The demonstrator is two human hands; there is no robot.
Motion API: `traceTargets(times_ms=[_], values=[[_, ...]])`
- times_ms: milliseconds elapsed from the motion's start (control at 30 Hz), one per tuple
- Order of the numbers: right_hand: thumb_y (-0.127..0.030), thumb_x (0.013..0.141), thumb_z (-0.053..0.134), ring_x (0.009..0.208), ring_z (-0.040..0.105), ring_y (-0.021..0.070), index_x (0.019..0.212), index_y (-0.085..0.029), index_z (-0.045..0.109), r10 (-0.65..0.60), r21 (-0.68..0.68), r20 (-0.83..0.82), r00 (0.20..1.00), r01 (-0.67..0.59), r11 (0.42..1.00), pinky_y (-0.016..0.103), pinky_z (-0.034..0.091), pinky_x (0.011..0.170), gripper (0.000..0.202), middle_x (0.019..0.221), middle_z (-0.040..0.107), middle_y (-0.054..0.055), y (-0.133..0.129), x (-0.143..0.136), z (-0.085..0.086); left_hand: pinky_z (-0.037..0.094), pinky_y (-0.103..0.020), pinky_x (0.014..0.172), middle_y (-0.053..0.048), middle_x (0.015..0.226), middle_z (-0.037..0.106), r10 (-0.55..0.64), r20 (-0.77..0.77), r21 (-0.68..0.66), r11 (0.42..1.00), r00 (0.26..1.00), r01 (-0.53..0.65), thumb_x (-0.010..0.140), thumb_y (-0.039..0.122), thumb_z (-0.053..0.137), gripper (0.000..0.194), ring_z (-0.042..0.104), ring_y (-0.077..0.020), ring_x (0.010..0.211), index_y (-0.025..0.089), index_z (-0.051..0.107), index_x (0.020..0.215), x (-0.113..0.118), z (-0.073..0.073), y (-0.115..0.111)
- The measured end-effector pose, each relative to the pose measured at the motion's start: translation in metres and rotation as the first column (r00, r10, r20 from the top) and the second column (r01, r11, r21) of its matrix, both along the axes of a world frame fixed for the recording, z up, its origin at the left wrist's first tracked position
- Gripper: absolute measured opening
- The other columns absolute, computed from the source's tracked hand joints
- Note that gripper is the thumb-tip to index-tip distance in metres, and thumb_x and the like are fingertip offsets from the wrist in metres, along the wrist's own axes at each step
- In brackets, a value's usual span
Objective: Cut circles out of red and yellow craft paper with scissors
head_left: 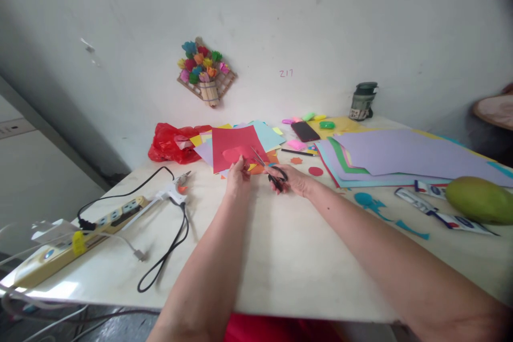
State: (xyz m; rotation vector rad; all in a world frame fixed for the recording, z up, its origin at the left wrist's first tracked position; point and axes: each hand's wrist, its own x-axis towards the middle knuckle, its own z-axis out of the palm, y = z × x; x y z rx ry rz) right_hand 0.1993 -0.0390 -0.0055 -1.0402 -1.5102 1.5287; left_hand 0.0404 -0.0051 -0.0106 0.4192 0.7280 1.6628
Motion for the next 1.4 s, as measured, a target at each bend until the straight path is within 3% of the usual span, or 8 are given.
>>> traceTargets(times_ms=[233, 367, 533, 767, 933, 1100, 1400], values=[[-0.062, 0.077, 0.063, 0.04, 0.056, 0.009, 0.084, -0.016, 0.058, -0.121, 0.0, -0.085, 0.989, 0.122, 0.993, 0.016, 0.027, 0.03, 0.047, 0.056, 0.063, 0.001, 0.004, -0.01, -0.01, 0.05, -0.019, 0.063, -0.002, 0.07, 0.067, -0.024, 0.034, -0.017, 1.0, 0.999, 0.024, 0.077, 0.006, 0.063, 0.009, 0.065, -0.0097, 0.065, 0.014, 0.063, 0.074, 0.01, -0.001, -0.002], [-0.06, 0.079, 0.062, 0.039, 0.056, 0.0084, 0.083, -0.016, 0.057, -0.148, 0.013, -0.094, 0.985, 0.15, 0.989, 0.015, 0.027, 0.03, 0.044, 0.056, 0.062, 0.0, 0.004, -0.012, -0.012, 0.052, -0.023, 0.076, -0.003, 0.068, 0.067, -0.055, 0.056, -0.019, 0.998, 0.997, 0.057, 0.079, 0.004, 0.06, 0.014, 0.068, -0.0122, 0.068, 0.014, 0.063, 0.071, 0.016, 0.0, -0.005], [-0.054, 0.082, 0.061, 0.039, 0.055, 0.0081, 0.082, -0.015, 0.058, -0.183, 0.031, -0.078, 0.98, 0.186, 0.982, 0.015, 0.028, 0.03, 0.039, 0.054, 0.061, 0.0, 0.0, -0.016, -0.008, 0.052, -0.024, 0.081, -0.004, 0.067, 0.068, -0.095, 0.063, -0.003, 0.995, 0.993, 0.095, 0.081, 0.004, 0.059, 0.015, 0.068, -0.013, 0.069, 0.013, 0.064, 0.069, 0.02, -0.001, -0.006], [-0.05, 0.084, 0.061, 0.039, 0.054, 0.0072, 0.079, -0.016, 0.057, -0.239, 0.049, -0.083, 0.967, 0.244, 0.969, 0.014, 0.027, 0.031, 0.034, 0.055, 0.06, -0.001, -0.003, -0.018, -0.006, 0.053, -0.022, 0.077, -0.004, 0.068, 0.069, -0.129, 0.057, 0.012, 0.992, 0.99, 0.129, 0.08, 0.007, 0.06, 0.013, 0.07, -0.0137, 0.072, 0.014, 0.065, 0.071, 0.024, -0.003, -0.006], [-0.053, 0.078, 0.066, 0.038, 0.052, 0.0072, 0.077, -0.016, 0.058, -0.259, 0.04, -0.075, 0.963, 0.263, 0.964, 0.015, 0.026, 0.03, 0.037, 0.052, 0.059, -0.001, -0.002, -0.018, -0.006, 0.054, -0.021, 0.072, -0.005, 0.07, 0.07, -0.129, 0.067, 0.012, 0.992, 0.989, 0.129, 0.081, 0.008, 0.06, 0.012, 0.069, -0.0127, 0.07, 0.014, 0.065, 0.072, 0.024, -0.002, -0.008], [-0.059, 0.072, 0.069, 0.036, 0.049, 0.0065, 0.076, -0.016, 0.057, -0.237, 0.074, -0.066, 0.969, 0.241, 0.968, 0.015, 0.025, 0.03, 0.044, 0.051, 0.059, -0.001, -0.002, -0.017, -0.008, 0.052, -0.019, 0.065, -0.004, 0.068, 0.068, -0.123, 0.056, -0.004, 0.992, 0.991, 0.124, 0.082, 0.009, 0.061, 0.013, 0.067, -0.0118, 0.065, 0.015, 0.064, 0.071, 0.026, -0.002, -0.009], [-0.062, 0.072, 0.065, 0.039, 0.053, 0.0084, 0.073, -0.018, 0.054, -0.211, 0.07, -0.013, 0.977, 0.211, 0.975, 0.016, 0.029, 0.03, 0.046, 0.053, 0.058, -0.003, -0.002, -0.018, -0.007, 0.052, -0.02, 0.064, -0.005, 0.069, 0.068, -0.138, 0.059, -0.046, 0.989, 0.989, 0.141, 0.085, 0.014, 0.059, 0.013, 0.065, -0.0106, 0.061, 0.014, 0.063, 0.073, 0.028, -0.001, -0.011]])
